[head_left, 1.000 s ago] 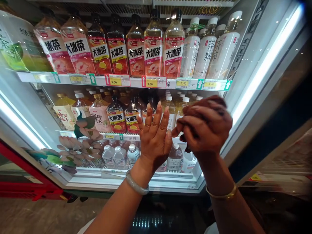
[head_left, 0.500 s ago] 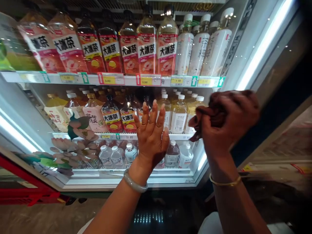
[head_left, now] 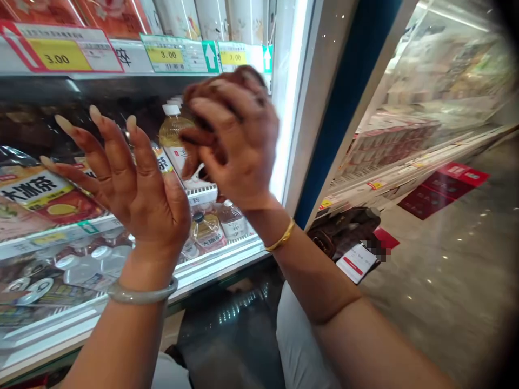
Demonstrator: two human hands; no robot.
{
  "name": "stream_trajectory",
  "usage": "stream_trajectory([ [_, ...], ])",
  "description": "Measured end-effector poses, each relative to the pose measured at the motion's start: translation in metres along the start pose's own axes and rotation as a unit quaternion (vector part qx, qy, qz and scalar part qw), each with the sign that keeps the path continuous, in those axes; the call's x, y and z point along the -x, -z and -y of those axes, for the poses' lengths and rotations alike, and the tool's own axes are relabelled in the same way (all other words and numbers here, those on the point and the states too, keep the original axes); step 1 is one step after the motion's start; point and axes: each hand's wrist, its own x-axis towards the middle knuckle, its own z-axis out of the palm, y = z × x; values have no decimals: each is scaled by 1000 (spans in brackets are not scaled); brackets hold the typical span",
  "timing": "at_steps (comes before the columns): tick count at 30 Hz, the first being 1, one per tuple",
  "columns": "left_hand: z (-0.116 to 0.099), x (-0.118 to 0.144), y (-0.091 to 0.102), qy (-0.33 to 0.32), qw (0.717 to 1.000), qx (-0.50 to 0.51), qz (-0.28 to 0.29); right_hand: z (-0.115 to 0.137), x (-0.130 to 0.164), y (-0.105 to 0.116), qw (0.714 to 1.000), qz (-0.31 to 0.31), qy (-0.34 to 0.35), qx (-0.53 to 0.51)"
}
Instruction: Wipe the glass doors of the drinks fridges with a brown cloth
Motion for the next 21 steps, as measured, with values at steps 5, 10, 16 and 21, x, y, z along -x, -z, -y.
stream_trajectory([
  [5,-12,-1,-3,40,999,-8,25,0,29,1,987,121,97,-34],
  [10,-11,1,-8,42,999,-8,21,-3,-2,5,999,36,-16,3],
  [16,6,6,-13,104,992,60,43,35,-6,-5,993,116,37,9],
  [21,2,12,-4,108,988,80,77,20,43,12,979,202,39,3],
])
